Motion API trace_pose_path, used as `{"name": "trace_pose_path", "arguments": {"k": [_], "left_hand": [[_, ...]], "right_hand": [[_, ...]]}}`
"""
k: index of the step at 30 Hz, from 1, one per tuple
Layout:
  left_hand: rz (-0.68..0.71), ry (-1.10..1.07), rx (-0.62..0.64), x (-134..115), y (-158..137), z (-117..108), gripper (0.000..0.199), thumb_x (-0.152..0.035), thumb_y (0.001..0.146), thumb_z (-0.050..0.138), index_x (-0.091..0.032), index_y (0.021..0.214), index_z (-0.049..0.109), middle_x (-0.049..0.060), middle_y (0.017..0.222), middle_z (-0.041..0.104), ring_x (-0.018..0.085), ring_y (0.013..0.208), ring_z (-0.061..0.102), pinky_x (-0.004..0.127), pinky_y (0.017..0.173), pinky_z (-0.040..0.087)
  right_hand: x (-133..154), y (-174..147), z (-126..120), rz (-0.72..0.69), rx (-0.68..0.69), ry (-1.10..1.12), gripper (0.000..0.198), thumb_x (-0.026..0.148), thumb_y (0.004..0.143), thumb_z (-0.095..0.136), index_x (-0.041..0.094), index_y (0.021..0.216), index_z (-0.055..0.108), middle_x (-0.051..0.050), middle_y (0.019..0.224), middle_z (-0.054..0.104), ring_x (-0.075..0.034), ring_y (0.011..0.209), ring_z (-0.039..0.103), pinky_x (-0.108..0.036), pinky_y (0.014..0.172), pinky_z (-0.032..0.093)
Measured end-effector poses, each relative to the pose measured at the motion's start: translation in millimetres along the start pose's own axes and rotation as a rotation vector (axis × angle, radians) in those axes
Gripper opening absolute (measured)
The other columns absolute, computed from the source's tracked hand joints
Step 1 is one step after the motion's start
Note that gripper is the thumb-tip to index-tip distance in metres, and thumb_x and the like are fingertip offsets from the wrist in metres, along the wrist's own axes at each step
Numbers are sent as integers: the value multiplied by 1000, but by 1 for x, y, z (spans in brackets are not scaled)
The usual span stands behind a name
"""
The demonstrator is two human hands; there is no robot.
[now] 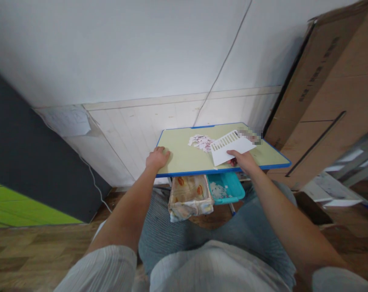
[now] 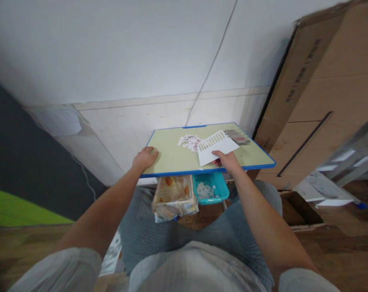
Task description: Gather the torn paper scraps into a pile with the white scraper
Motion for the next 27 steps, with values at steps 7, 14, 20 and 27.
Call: {"name": "trace_pose_path", "arguments": {"k": [7, 14, 20, 27], "left_hand": [[3, 4, -4, 0, 0, 0, 64, -57, 113, 41, -23, 164, 61, 13, 175, 57, 40, 150, 63, 51, 123, 53], [-2, 20, -20, 0, 9, 1, 62, -56, 110, 47, -22, 160, 65, 17, 173, 59, 43, 153, 59, 61, 126, 49], [93, 14, -71, -18, 56, 4, 56, -47, 104, 56, -18, 150, 72, 19, 166, 64, 43, 158, 53, 67, 131, 42], [297, -44, -65, -41, 139, 25, 53, -37, 101, 55, -14, 145, 75, 17, 159, 70, 38, 152, 61, 53, 133, 46]], "right_hand": [[-1, -3, -1, 23, 12, -15, 34, 54, 71, 76, 27, 85, 61, 0, 56, 61, -21, 53, 54, -35, 49, 48], [-5, 16, -8, 74, -85, 36, 29, 46, 74, 69, 25, 92, 60, 0, 58, 63, -20, 49, 55, -32, 44, 45], [7, 66, -29, 69, -182, 3, 27, 36, 75, 78, 22, 93, 64, 0, 55, 65, -18, 44, 56, -28, 41, 47], [11, 125, -47, 99, -184, -108, 23, 37, 77, 87, 24, 75, 68, -4, 52, 67, -19, 40, 58, -31, 40, 51]]}}
Point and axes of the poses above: each hand's wrist, its own y-axis towards the middle knuckle, its own z-axis out of the palm, x = y × z, the point moved 5 cm from there along y, towards the middle knuckle
